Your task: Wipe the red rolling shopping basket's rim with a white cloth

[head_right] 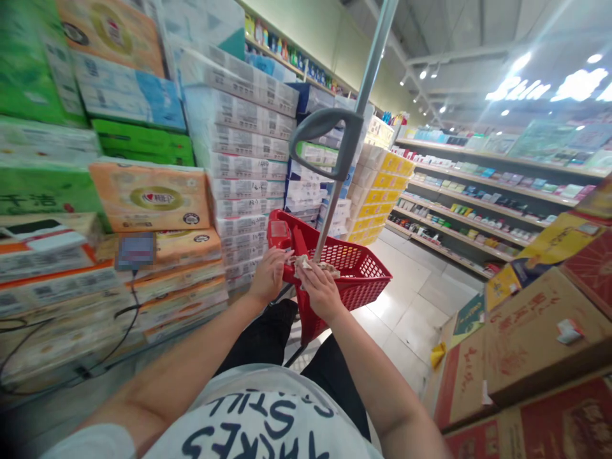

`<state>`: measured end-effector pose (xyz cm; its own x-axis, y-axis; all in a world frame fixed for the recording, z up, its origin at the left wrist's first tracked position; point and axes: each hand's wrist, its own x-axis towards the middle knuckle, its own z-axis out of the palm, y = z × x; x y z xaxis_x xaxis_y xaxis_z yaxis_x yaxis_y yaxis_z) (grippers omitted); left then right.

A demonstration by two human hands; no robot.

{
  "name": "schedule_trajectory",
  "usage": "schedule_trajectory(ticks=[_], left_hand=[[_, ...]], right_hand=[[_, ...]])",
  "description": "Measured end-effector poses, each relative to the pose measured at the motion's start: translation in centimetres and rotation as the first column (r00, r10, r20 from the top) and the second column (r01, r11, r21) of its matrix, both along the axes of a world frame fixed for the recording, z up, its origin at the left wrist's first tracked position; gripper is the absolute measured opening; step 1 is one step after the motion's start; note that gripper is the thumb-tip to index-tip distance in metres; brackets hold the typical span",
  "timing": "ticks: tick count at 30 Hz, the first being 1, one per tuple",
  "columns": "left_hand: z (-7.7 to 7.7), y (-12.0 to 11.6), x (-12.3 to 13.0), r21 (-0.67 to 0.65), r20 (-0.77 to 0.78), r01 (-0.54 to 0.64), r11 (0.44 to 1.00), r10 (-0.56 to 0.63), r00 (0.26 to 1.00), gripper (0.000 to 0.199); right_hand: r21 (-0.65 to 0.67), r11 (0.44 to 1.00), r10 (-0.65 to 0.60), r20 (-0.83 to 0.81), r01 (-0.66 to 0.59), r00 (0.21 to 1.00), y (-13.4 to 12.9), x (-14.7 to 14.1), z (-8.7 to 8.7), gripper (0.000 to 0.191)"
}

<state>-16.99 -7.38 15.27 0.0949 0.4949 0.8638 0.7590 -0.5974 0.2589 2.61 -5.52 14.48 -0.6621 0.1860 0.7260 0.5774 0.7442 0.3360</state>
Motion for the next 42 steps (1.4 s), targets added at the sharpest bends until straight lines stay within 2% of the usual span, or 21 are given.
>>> schedule_trajectory(ticks=[3, 7, 10, 14, 16, 19, 21, 25, 27, 33, 35, 39, 40, 42], left_hand=[[-0.1, -0.2, 0.3, 0.017, 0.013, 0.024, 1.000, -0.024, 1.000, 0.047], [0.1, -0.9, 0.9, 0.006, 0.030, 0.045, 0.999, -0.046, 0.999, 0.041], [0.4, -1.3, 1.0, -0.021, -0.020, 0.040, 0.999, -0.040, 0.999, 0.038], [0.8, -1.3, 0.8, -0.031, -0.091, 0.019, 0.999, -0.022, 0.996, 0.035], [0.9, -1.1, 0.7, -0.027, -0.095, 0.010, 1.000, -0.013, 0.995, 0.034], [0.8, -0.9, 0.8, -0.014, -0.071, -0.004, 1.000, 0.003, 0.997, 0.034], [0.7, -1.0, 0.8, -0.013, -0.075, -0.007, 1.000, 0.006, 0.997, 0.033], [0.8, -1.2, 0.6, -0.009, -0.138, -0.034, 0.999, 0.033, 0.990, 0.032], [1.1, -1.2, 0.7, -0.001, -0.162, -0.082, 0.997, 0.081, 0.983, 0.032], [3.1, -1.2, 2.8, -0.067, -0.247, -0.294, 0.954, 0.269, 0.931, 0.042], [3.3, -1.4, 3.7, -0.075, -0.272, -0.318, 0.945, 0.288, 0.918, 0.042], [2.7, -1.7, 4.5, -0.027, -0.325, -0.287, 0.957, 0.263, 0.908, 0.034], [2.5, -1.6, 4.5, -0.021, -0.331, -0.278, 0.960, 0.255, 0.908, 0.033], [2.3, -1.4, 4.7, -0.016, -0.331, -0.260, 0.965, 0.241, 0.912, 0.033]], right_hand=[[0.063, 0.998, 0.001, 0.005, -0.001, 1.000, 0.9, 0.5, 2.4, 0.052], [0.121, 0.986, -0.095, -0.181, 0.118, 0.979, 1.5, -0.2, 5.9, 0.048], [0.169, 0.978, -0.080, -0.228, 0.120, 0.971, 1.5, -0.4, 6.1, 0.039], [0.199, 0.979, -0.016, -0.079, 0.031, 0.997, 1.4, 0.3, 5.4, 0.028], [0.210, 0.976, -0.034, -0.066, 0.048, 0.997, 1.7, 0.6, 6.6, 0.029], [0.256, 0.959, -0.073, -0.176, 0.118, 0.982, 2.2, 0.8, 9.5, 0.033], [0.278, 0.949, -0.086, -0.234, 0.152, 0.968, 2.3, 0.8, 10.5, 0.035], [0.322, 0.944, -0.035, -0.103, 0.066, 0.994, 2.3, 0.8, 9.8, 0.027], [0.345, 0.938, -0.021, -0.047, 0.036, 0.999, 2.4, 0.9, 10.1, 0.024], [0.380, 0.914, -0.073, -0.183, 0.139, 0.980, 3.0, 0.3, 14.9, 0.024], [0.439, 0.890, -0.068, -0.135, 0.121, 0.989, 3.1, 0.3, 15.7, 0.022], [0.528, 0.849, -0.106, 0.138, 0.018, 0.985, 3.0, 1.9, 17.2, 0.018], [0.528, 0.849, -0.124, 0.170, 0.016, 0.978, 2.9, 2.5, 17.7, 0.019], [0.515, 0.855, -0.142, 0.115, 0.063, 0.983, 2.7, 3.6, 18.6, 0.022]])
